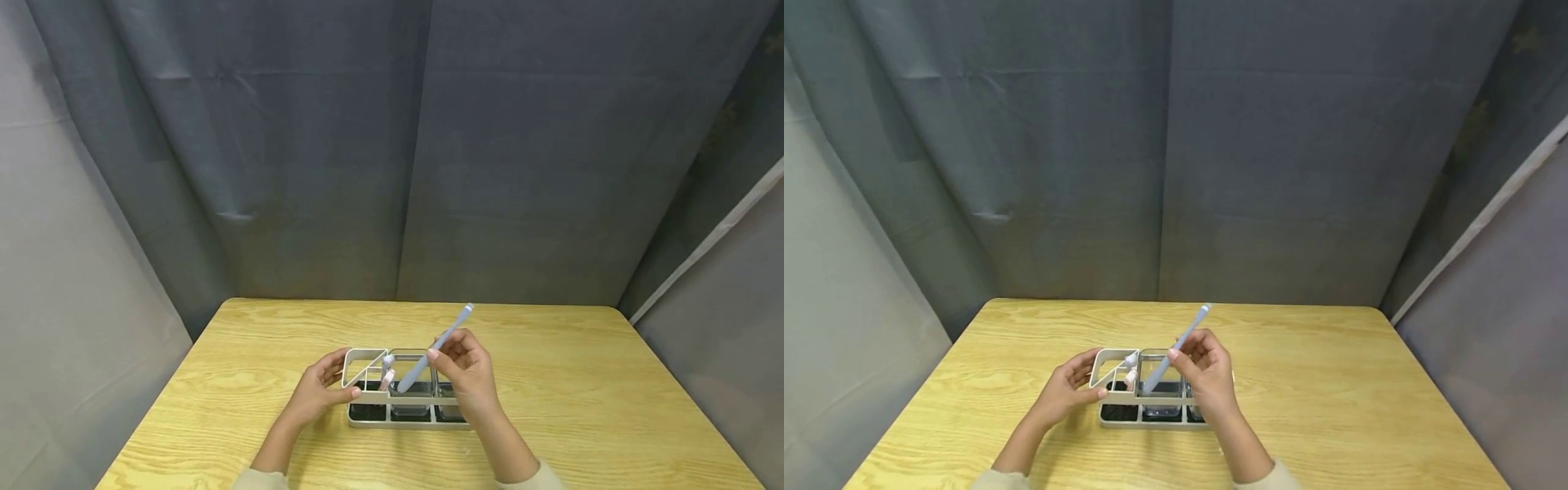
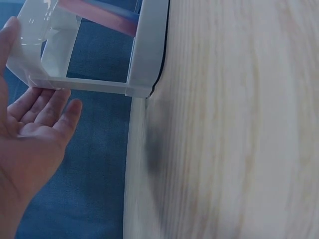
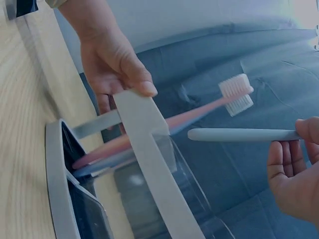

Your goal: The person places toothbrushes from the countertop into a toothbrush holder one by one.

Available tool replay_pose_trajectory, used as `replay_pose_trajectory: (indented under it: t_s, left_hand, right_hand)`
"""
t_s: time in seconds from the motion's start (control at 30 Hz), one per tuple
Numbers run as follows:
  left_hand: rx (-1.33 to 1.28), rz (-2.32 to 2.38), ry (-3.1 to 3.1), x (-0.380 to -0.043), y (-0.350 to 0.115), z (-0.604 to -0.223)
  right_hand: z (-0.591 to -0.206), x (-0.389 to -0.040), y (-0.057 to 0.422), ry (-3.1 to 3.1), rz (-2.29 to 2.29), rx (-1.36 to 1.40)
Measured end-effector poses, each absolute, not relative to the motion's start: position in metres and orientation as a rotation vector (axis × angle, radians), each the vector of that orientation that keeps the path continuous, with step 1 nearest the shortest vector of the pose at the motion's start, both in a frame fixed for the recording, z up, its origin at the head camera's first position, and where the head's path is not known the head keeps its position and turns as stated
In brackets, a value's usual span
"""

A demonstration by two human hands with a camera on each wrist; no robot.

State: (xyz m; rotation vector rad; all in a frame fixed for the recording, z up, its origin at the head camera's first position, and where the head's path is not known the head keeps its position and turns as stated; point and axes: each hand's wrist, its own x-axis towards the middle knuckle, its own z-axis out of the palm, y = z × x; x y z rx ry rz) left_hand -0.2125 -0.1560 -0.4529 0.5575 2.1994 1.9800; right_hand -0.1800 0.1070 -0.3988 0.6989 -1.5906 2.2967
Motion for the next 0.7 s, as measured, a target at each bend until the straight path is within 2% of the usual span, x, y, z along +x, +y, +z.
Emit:
replay_pose_trajectory:
  t_s: [0.4, 0.7]
  left_hand:
    - [0.559, 1.965, 2.223, -0.212, -0.156, -0.451]
    - [0.532, 1.986, 2.249, -0.224, -0.158, -0.475]
  right_hand:
    - [-0.408, -0.184, 0.086, -1.582, 2.275, 0.65]
    - [-0.414, -0.188, 0.076, -1.734, 2.215, 0.624]
